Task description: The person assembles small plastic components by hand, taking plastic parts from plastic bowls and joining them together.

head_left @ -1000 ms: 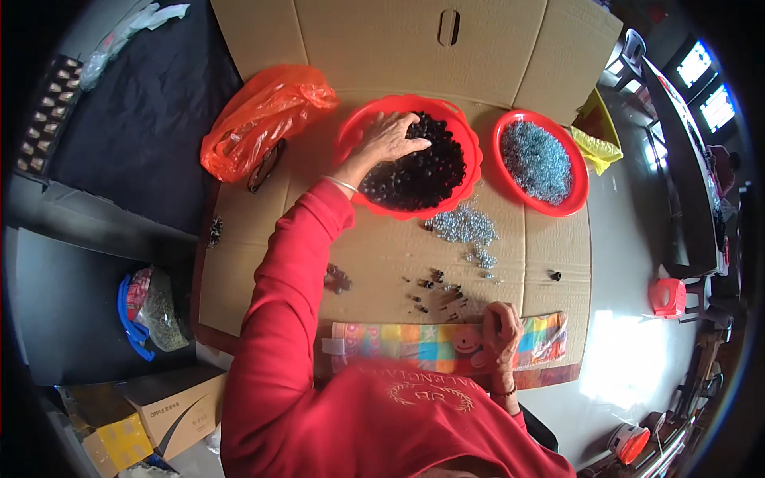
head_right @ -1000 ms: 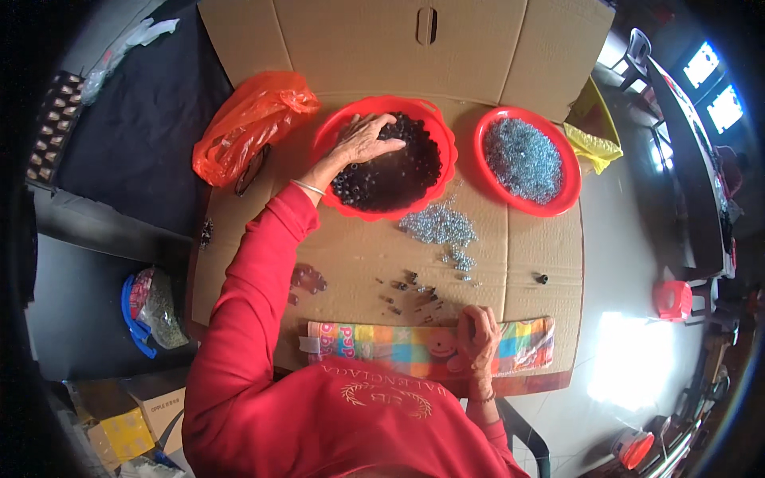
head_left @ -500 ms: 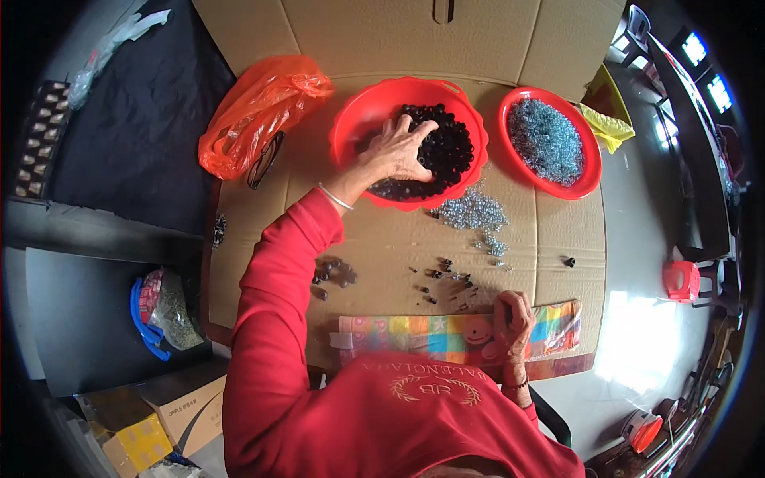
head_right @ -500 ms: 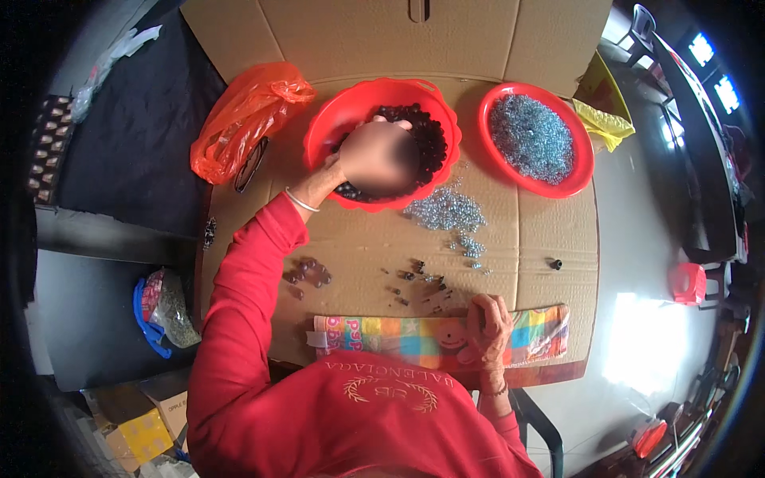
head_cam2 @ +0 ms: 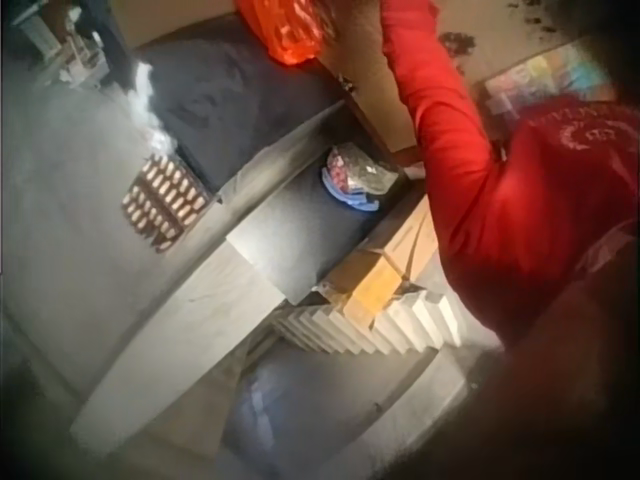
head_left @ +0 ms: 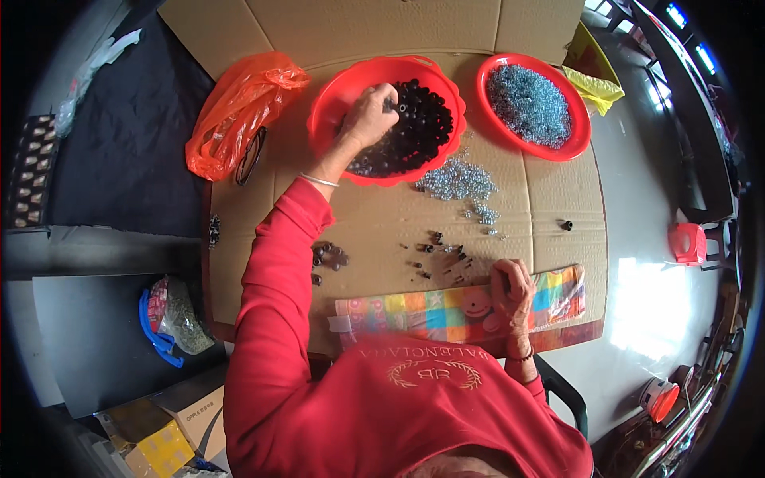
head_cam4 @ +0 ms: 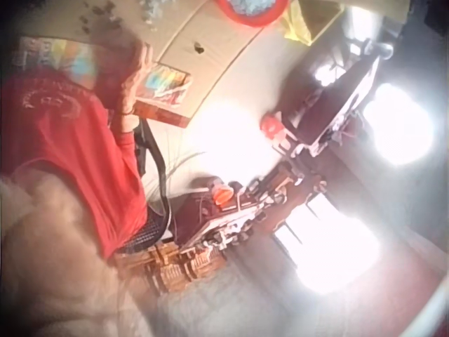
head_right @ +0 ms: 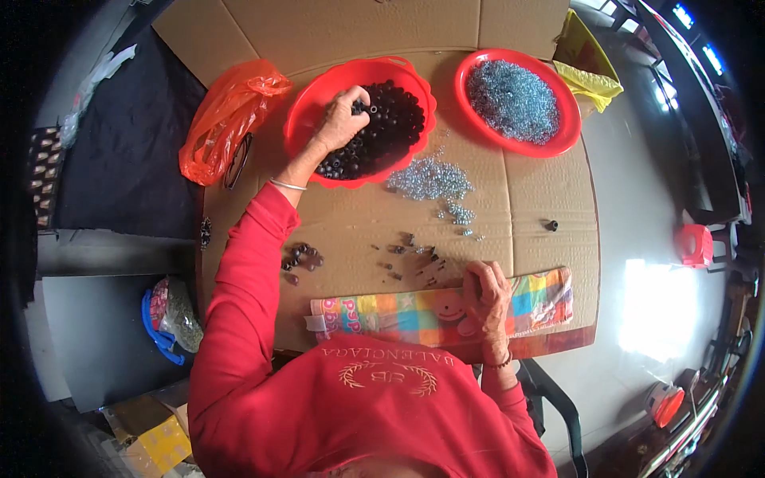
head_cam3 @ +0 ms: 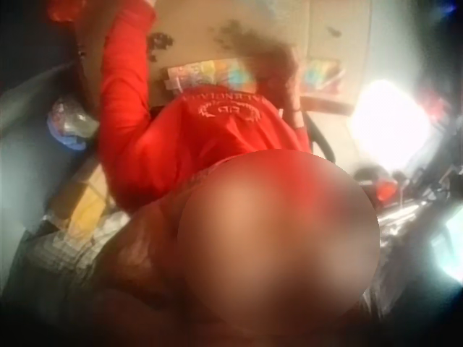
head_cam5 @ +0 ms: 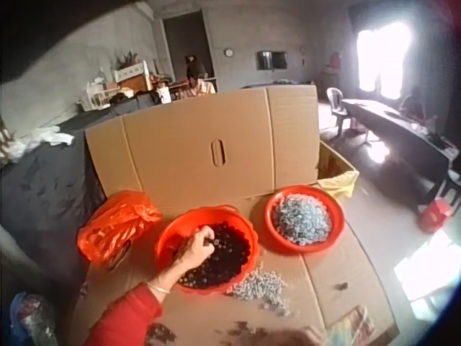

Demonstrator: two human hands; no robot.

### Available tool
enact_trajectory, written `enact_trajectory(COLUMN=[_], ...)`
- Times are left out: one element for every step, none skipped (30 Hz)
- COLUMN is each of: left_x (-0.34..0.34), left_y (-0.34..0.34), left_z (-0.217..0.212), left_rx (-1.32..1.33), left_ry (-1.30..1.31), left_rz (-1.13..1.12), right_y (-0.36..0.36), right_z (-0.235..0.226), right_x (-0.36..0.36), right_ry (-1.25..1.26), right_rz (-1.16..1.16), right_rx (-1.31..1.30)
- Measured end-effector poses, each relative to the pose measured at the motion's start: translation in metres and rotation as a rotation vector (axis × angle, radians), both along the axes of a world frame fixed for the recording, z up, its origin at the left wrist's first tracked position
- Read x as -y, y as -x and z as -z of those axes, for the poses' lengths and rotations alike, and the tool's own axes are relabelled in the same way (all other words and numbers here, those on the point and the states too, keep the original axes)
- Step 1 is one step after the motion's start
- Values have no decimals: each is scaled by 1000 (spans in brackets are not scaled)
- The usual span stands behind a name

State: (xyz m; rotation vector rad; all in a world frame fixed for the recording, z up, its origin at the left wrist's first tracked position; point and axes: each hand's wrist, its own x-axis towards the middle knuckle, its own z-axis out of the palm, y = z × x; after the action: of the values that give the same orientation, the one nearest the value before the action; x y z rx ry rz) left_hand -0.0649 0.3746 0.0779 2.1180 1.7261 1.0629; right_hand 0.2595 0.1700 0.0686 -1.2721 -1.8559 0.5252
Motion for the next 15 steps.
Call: enact_trajectory(left_x=[1,4,9,14,16,31,51,71,89,104,122,135,151,173,188], left_y=[-1,-2,-2,0,5,-5,-21,-27,-32,-39,-48,-53,-60,-70,-77], left_z=[-3,-5,-12,-16,-11,-26,-50,-61,-61,-59,-59,-45,-36,-30,-17], left_rx=[98,212,278,344,447,544,641,681,672,662,624,531,435,467,397], left_ry=[46,19,64,110,101,254,411,442,430,422,415,309,203,308,233], left_rz=[1,4,7,8,50,47,47,66,70,78,131,182,227,156,135], right_y=[-1,-2,-3,-3,-3,-5,-8,-9,-9,-10,-12,-12,-13,-14,-14], right_z=[1,3,5,7,8,12,16,19,22,25,26,29,31,34,34], right_x=[0,1,3,3,3,3,5,6,8,10,12,13,14,15,17], right_ry=[5,-7,-16,-6,-6,-2,28,41,26,14,32,41,15,-13,-7], right_rz=[2,-4,-15,-20,-35,-34,-27,-32,-31,-26,-18,-17,-28,-37,-37], right_rx=[-3,-14,-22,-22,-32,-39,-35,-36,-29,-22,-18,-15,-23,-31,-30])
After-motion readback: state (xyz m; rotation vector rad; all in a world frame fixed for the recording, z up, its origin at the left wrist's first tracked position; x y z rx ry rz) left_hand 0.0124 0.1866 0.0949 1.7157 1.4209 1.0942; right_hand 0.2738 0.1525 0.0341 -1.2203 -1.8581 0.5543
